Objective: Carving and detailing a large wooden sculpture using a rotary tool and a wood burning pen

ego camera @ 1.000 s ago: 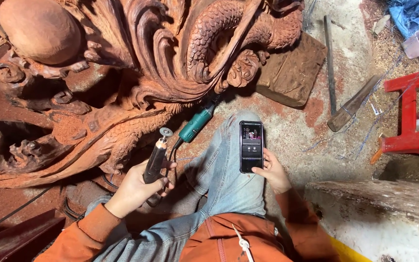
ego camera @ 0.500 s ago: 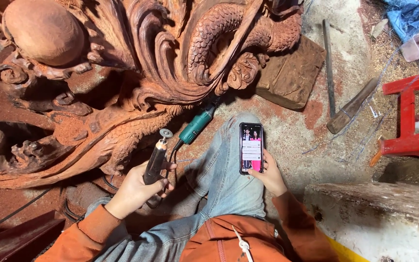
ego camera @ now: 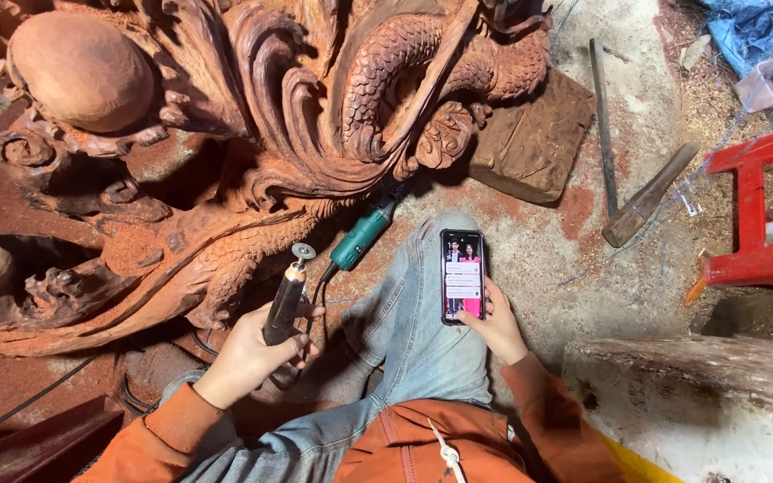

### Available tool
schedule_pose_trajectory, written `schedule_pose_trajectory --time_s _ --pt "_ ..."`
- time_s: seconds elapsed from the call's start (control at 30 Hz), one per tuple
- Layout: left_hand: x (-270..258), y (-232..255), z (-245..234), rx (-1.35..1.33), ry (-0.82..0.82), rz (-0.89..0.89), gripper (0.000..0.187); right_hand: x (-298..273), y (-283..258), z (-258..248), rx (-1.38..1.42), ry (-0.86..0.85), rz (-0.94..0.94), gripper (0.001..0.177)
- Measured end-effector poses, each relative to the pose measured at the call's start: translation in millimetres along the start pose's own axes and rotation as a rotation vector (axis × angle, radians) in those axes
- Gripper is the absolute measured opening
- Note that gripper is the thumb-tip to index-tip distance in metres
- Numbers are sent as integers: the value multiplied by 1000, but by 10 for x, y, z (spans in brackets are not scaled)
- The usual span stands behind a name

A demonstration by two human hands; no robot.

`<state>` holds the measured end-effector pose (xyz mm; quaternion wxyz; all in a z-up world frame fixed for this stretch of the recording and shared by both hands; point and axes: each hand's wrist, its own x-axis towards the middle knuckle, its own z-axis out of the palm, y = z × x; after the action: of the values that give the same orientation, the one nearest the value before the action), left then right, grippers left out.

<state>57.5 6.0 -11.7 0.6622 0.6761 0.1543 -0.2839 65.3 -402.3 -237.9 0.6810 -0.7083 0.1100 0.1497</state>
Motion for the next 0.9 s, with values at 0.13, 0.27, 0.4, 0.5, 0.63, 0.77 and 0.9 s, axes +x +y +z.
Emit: schedule_pose_trajectory --time_s 0.13,0.27,0.4,0.5,0.63,0.77,0.9 --pt "5 5 7 15 11 -15 46 80 -106 212 -546 131 -19 102" --pt "20 -62 -15 -11 -2 52 43 219 -87 399 -614 215 105 126" --pt "26 -67 -40 -29 5 44 43 314 -5 391 -714 275 77 126" --pt "12 -4 -14 -48 22 -5 41 291 -125 380 -619 293 92 115" --pt "26 -12 -21 -17 14 -15 42 267 -124 372 -612 305 74 116" --pt "51 -40 -27 -20 25 7 42 248 -137 392 -596 323 82 119" --pt "76 -82 -43 -23 46 -9 29 231 -171 413 -597 327 104 122"
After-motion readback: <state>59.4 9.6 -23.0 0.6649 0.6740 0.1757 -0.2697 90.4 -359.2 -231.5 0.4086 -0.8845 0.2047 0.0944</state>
